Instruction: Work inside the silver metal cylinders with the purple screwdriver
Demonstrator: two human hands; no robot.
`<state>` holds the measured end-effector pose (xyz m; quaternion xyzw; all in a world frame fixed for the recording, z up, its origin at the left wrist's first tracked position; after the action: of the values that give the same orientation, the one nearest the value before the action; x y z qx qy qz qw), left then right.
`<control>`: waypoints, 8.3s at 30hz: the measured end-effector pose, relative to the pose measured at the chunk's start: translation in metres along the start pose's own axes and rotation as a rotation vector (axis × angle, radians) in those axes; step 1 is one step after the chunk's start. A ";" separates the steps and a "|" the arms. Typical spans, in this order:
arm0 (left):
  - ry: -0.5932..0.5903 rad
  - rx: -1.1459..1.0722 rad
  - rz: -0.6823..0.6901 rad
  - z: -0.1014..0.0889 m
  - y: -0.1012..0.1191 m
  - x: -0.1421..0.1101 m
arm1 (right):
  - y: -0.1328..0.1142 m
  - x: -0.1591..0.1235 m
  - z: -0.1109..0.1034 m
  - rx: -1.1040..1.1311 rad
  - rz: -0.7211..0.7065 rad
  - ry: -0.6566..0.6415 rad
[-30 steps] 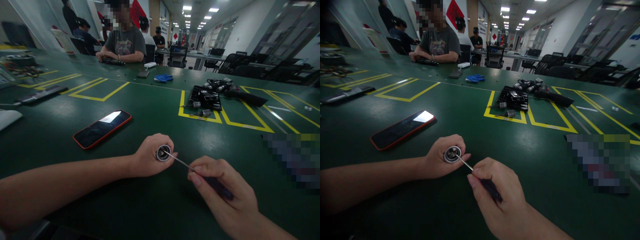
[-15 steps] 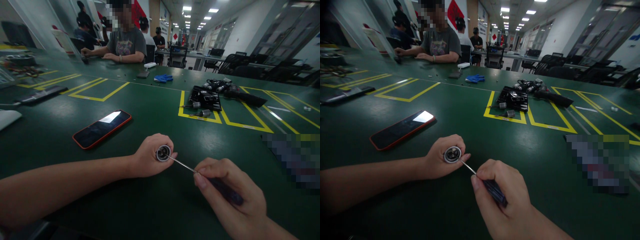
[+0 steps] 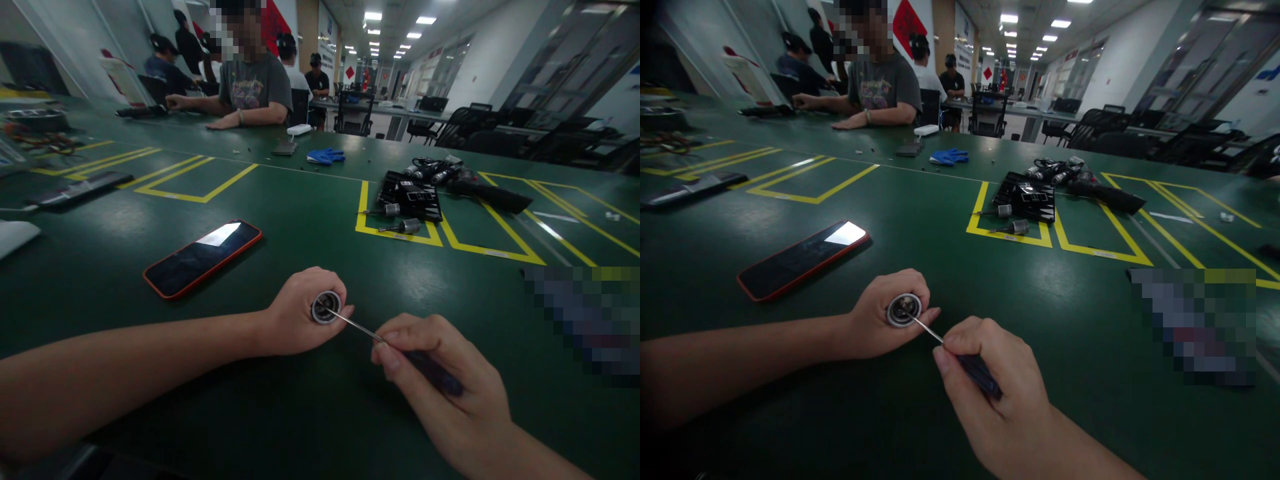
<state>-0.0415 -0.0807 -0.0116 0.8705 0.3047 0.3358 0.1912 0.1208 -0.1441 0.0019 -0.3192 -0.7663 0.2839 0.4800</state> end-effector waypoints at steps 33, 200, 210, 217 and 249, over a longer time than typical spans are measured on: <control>0.027 -0.061 -0.054 -0.001 0.002 0.002 | -0.026 0.023 -0.008 -0.228 -0.011 -0.054; -0.008 -0.112 -0.012 -0.005 0.002 -0.015 | -0.038 0.026 0.014 -0.226 -0.146 0.034; -0.025 -0.057 0.015 -0.003 0.002 -0.015 | -0.032 0.027 0.016 -0.229 -0.068 0.054; 0.004 -0.032 -0.001 -0.003 0.004 -0.014 | -0.020 0.024 0.011 -0.180 0.058 0.188; -0.034 -0.060 -0.001 -0.004 0.002 -0.014 | -0.028 0.023 0.014 -0.153 -0.057 0.054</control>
<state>-0.0520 -0.0914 -0.0143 0.8697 0.2917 0.3299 0.2227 0.0937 -0.1465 0.0304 -0.3406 -0.7814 0.2020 0.4823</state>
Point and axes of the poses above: each hand's wrist, its own x-axis towards the middle knuckle, its own z-axis out of the palm, y = z × x, the point moved 3 cm from there along x, towards the middle knuckle, and after that the axes turned 3 degrees about -y, right-handed, at the moved point
